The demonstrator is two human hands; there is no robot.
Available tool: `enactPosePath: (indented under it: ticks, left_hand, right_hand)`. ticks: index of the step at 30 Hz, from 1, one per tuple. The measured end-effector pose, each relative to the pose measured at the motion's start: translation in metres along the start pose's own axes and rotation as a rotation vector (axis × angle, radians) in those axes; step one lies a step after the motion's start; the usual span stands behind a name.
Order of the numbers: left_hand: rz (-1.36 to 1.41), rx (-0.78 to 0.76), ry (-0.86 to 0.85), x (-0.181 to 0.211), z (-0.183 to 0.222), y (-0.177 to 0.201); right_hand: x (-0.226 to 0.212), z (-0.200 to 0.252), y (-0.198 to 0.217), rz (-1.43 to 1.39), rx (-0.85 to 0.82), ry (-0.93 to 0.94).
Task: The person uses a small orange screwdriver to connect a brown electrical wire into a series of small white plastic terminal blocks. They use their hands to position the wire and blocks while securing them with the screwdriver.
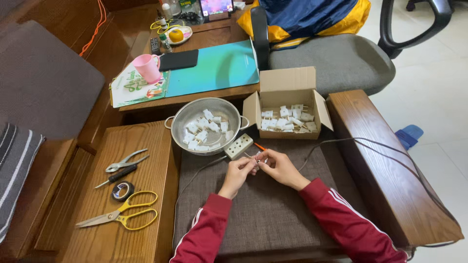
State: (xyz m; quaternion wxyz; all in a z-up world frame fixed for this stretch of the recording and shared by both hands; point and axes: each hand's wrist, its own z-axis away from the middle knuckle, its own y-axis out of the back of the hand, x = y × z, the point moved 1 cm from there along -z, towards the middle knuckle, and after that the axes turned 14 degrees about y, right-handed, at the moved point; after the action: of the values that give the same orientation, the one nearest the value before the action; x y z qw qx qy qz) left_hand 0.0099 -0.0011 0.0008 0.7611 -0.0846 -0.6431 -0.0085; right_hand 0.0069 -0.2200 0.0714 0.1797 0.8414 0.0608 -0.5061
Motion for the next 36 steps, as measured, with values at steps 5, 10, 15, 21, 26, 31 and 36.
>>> enactPosePath:
  ticks: [5,10,15,21,26,31,36]
  left_hand:
    - [0.058,0.003,0.001,0.009,0.007,-0.003]
    - [0.008,0.052,-0.068,0.029,0.021,-0.005]
    - [-0.013,0.252,-0.115,0.096,0.039,0.006]
    - [0.303,0.214,-0.201,0.179,0.024,0.004]
    - [0.457,0.137,-0.229,0.205,0.02,-0.003]
    - [0.504,0.082,-0.109,0.18,0.004,-0.005]
    - [0.588,-0.094,-0.023,0.187,-0.005,-0.003]
  right_hand:
    - [0.011,-0.002,0.002,0.072,0.029,-0.025]
    - [-0.018,-0.012,0.009,0.074,0.096,-0.015]
    - [-0.058,-0.036,0.04,-0.003,0.121,0.049]
    - [-0.14,-0.079,0.058,-0.115,0.003,-0.035]
    - [-0.149,-0.091,0.053,0.156,-0.08,0.001]
    - [-0.131,-0.083,0.043,0.196,-0.072,0.027]
    - [-0.125,-0.075,0.046,0.319,-0.03,0.198]
